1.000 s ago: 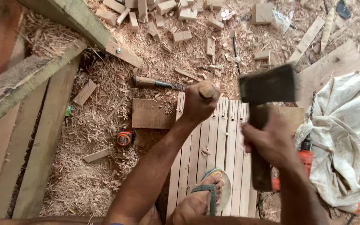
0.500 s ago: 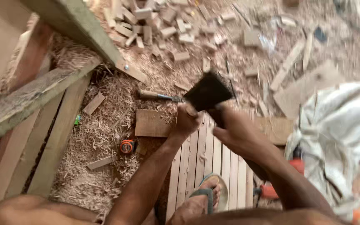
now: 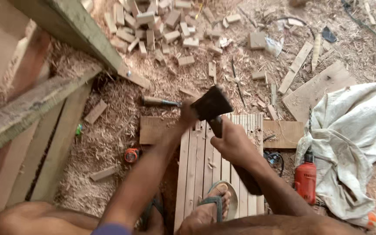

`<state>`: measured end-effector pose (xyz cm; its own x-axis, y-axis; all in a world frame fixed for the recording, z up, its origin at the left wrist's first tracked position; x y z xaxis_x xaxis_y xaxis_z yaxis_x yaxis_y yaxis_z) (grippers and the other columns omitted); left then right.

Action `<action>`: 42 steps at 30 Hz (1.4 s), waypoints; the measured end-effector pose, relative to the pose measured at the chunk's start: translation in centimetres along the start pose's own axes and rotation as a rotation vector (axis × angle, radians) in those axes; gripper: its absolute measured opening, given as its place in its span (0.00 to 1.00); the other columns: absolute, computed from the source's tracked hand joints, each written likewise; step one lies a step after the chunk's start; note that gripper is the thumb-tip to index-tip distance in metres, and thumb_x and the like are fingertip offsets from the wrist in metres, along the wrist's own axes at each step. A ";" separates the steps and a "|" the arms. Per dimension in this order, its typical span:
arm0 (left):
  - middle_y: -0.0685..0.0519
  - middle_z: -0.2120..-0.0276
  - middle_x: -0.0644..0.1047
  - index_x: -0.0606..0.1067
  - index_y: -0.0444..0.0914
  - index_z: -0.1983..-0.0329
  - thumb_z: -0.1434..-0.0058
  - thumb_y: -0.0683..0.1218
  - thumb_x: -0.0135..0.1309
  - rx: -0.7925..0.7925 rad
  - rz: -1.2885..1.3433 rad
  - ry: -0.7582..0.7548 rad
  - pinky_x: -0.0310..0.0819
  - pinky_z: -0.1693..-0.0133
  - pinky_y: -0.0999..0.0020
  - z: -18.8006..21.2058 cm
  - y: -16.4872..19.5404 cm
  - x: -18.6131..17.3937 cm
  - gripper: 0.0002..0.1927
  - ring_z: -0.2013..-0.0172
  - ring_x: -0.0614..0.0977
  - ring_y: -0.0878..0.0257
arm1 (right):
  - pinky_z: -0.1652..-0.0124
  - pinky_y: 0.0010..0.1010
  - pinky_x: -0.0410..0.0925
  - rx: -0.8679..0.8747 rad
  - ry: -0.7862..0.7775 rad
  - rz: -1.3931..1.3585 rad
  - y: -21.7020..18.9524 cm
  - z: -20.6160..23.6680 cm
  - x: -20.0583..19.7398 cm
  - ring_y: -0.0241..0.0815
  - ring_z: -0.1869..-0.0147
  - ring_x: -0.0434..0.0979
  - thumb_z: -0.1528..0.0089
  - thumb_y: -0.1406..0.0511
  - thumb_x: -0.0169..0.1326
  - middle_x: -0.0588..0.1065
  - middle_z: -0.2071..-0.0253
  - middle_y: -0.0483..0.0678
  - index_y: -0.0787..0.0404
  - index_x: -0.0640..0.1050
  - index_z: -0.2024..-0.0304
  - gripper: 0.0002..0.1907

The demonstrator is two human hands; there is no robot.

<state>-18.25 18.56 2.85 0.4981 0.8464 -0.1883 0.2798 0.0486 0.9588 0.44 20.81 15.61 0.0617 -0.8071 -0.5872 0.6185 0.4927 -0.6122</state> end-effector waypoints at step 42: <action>0.45 0.57 0.75 0.71 0.35 0.52 0.39 0.34 0.51 -0.723 0.173 0.161 0.76 0.60 0.62 0.9 -10.9 -8.4 0.12 0.61 0.77 0.54 | 0.86 0.34 0.64 0.331 0.072 -0.631 21.1 0.1 9.5 0.42 0.89 0.69 0.47 0.73 0.53 0.70 0.90 0.52 0.69 0.70 0.85 0.12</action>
<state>-24.75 10.43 -6.16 0.3450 0.9376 -0.0428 -0.4266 0.1973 0.8826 14.14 23.53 -2.89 -0.4310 -0.8765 -0.2144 0.7252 -0.1951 -0.6604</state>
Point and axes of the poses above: each hand's wrist, its own z-axis away from the middle knuckle, its own x-axis out of the palm, y = z × x, the point moved 6 cm from there along -z, towards the middle knuckle
